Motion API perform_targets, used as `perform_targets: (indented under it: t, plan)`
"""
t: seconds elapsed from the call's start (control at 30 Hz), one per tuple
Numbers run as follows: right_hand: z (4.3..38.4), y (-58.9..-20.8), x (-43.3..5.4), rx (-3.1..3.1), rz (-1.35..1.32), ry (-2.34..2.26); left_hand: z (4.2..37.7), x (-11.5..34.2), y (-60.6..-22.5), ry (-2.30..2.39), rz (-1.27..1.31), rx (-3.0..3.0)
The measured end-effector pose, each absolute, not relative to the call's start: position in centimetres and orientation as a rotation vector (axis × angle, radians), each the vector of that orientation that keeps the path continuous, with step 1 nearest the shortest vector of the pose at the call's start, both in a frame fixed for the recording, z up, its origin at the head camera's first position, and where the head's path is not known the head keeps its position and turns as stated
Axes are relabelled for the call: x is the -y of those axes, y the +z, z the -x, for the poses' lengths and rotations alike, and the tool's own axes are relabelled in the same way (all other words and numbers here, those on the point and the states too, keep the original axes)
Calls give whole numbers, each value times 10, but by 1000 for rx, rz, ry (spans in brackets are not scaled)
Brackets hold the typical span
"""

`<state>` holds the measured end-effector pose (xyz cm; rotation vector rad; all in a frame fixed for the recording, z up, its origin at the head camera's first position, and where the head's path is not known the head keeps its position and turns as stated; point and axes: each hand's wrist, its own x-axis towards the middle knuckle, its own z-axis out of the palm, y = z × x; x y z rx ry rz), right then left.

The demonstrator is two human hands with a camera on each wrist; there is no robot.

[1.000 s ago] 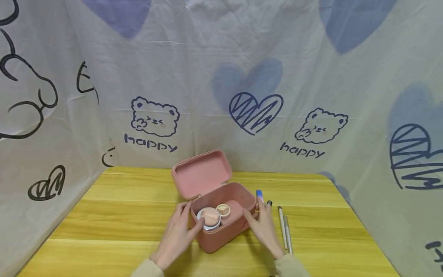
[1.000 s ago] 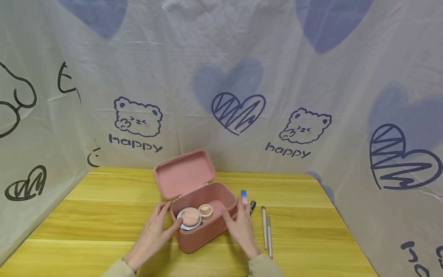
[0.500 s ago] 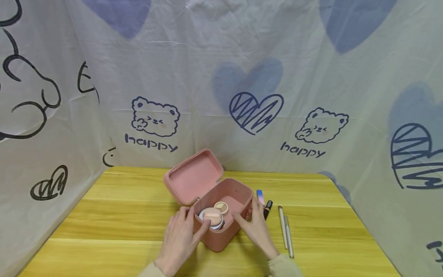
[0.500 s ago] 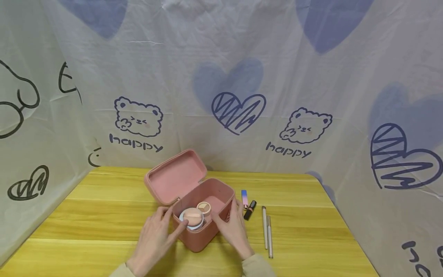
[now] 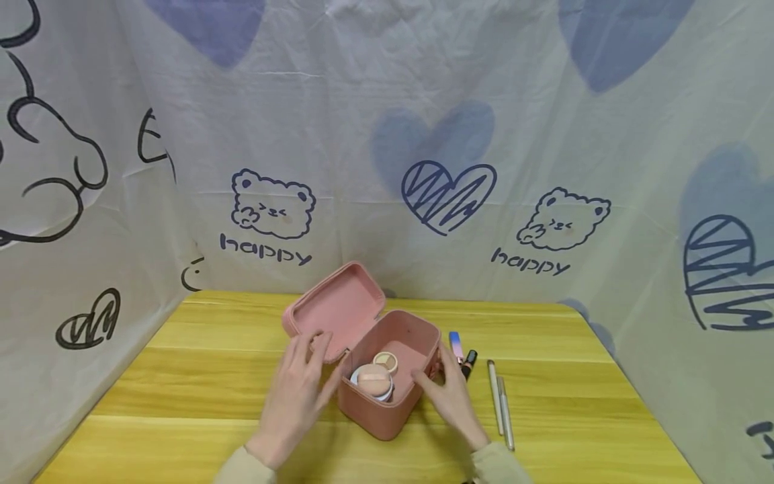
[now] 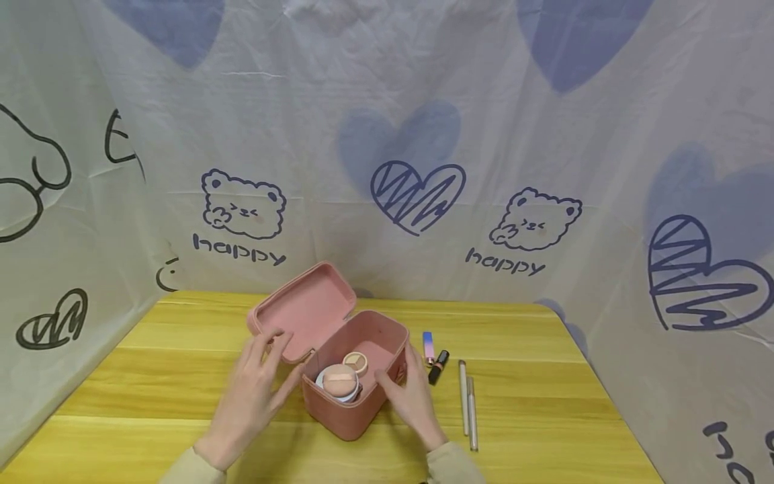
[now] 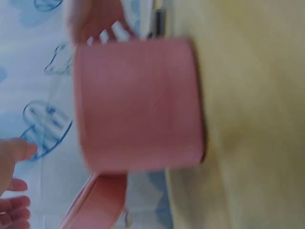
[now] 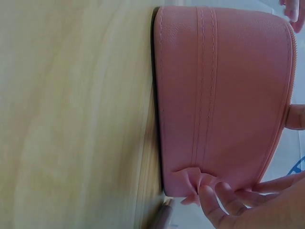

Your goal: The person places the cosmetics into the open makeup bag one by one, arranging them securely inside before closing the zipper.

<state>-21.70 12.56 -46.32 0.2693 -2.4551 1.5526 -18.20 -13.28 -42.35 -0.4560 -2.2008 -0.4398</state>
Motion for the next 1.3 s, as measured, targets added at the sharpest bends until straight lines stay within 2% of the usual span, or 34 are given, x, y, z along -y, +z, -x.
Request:
perform_targets:
  t: [0.3, 0.63, 1.3]
  plan:
    - [221, -463, -130, 2438, -304, 1660, 200, 170, -405, -609, 341, 2285]
    - [225, -463, -135, 2418, -308, 1729, 201, 193, -400, -982, 182, 2539]
    - [234, -461, -141, 2424, -316, 1715, 199, 204, -400, -1304, 250, 2591]
